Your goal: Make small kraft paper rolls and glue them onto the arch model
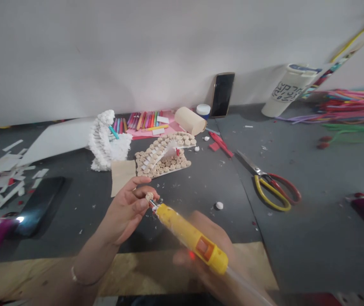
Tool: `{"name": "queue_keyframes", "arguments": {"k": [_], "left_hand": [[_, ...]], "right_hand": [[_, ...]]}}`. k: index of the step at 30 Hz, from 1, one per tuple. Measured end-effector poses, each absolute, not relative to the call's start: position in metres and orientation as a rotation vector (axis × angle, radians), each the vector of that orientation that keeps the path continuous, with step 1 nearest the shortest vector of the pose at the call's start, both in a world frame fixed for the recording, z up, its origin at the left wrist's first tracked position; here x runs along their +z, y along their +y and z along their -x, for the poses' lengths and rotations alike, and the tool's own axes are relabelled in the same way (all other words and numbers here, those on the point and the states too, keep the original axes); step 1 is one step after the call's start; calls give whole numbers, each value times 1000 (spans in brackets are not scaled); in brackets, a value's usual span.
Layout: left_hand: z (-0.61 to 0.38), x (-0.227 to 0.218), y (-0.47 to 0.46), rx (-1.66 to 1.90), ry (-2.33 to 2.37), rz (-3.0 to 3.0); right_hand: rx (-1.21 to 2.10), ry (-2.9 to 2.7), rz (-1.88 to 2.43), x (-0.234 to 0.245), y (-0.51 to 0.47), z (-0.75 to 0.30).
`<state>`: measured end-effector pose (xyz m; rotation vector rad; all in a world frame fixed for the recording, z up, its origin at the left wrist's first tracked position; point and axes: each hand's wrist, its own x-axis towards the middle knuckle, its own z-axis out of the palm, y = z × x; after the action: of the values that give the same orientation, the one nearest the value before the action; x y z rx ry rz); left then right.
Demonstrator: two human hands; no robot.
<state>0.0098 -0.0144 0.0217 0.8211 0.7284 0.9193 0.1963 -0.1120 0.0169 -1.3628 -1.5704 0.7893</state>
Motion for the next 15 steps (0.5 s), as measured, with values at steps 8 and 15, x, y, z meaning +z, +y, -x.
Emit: {"name": "queue_keyframes", "arguments": {"k": [8,15], "left_hand": [[-9,20,-14,915,722,-826],[-9,20,-14,913,714,-829]], "right_hand": [[756,-1594,1346,14,-113,-196],[735,-1583,1364,19,-113,-195]]}}
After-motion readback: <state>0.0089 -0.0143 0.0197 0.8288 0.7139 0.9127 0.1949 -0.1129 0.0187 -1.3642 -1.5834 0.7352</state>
